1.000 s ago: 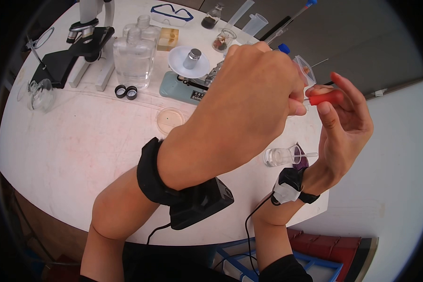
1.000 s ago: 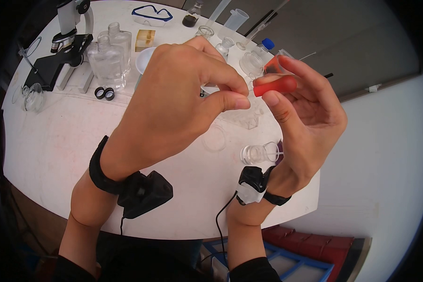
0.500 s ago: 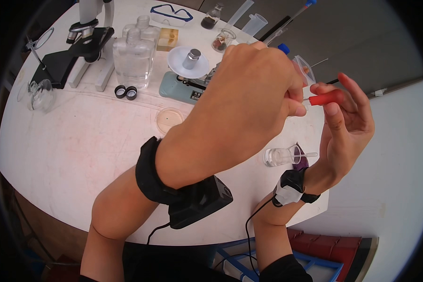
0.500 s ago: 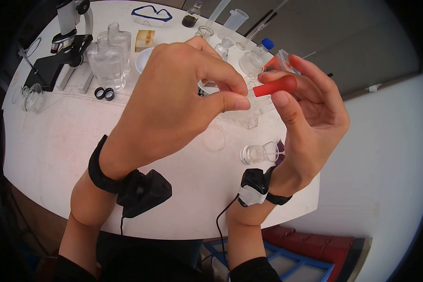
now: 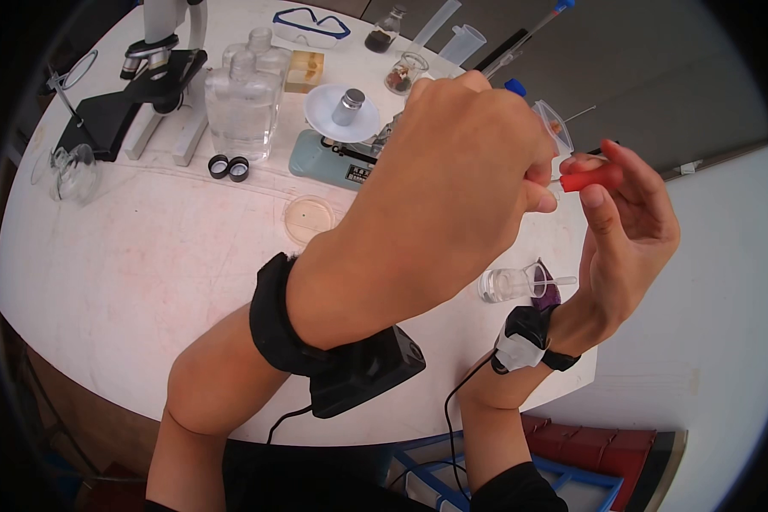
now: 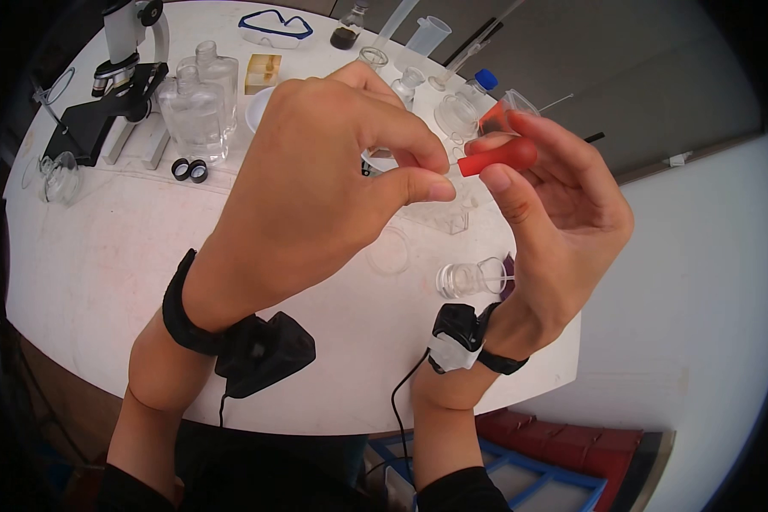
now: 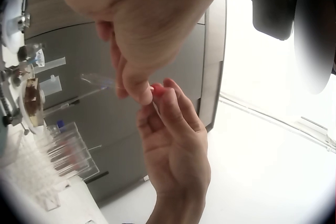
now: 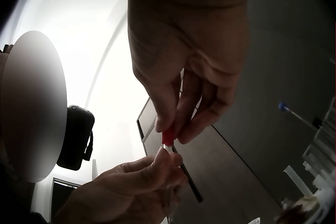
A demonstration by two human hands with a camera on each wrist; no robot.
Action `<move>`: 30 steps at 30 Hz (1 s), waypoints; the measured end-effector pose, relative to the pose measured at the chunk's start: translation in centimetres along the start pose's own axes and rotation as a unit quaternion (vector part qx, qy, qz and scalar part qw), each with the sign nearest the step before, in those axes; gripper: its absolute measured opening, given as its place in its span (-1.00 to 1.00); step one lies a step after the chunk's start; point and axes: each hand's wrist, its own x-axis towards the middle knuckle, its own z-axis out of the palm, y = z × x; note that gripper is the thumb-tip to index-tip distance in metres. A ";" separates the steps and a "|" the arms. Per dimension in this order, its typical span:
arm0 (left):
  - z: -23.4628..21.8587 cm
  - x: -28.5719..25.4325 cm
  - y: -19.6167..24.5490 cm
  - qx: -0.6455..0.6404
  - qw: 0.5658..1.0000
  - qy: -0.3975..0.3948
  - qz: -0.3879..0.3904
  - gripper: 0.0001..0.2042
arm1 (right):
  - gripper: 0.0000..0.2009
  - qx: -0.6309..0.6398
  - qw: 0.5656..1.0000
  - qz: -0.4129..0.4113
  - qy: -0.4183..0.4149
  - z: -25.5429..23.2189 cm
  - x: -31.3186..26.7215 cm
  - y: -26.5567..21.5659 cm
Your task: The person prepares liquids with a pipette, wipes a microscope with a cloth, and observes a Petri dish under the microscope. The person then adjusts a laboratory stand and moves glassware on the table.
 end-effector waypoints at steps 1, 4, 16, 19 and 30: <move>0.0 0.0 0.0 0.006 1.000 0.001 0.002 -0.90 | -0.64 -0.002 1.000 0.001 -0.002 0.0 0.0 0.0; -0.1 0.1 0.1 0.015 1.000 0.005 0.006 -0.90 | -0.65 -0.001 1.000 -0.002 -0.009 0.0 0.1 0.1; 0.0 0.1 0.2 0.018 0.999 0.026 0.010 -0.89 | -0.68 0.007 1.000 0.016 -0.005 0.0 0.1 -0.2; 0.0 0.2 0.4 0.029 0.999 0.018 0.004 -0.89 | -0.68 0.010 1.000 0.024 -0.004 0.0 0.1 -0.2; 0.0 0.2 0.1 -0.014 1.000 0.001 -0.008 -0.86 | -0.67 0.019 1.000 -0.005 -0.013 -0.5 0.2 0.0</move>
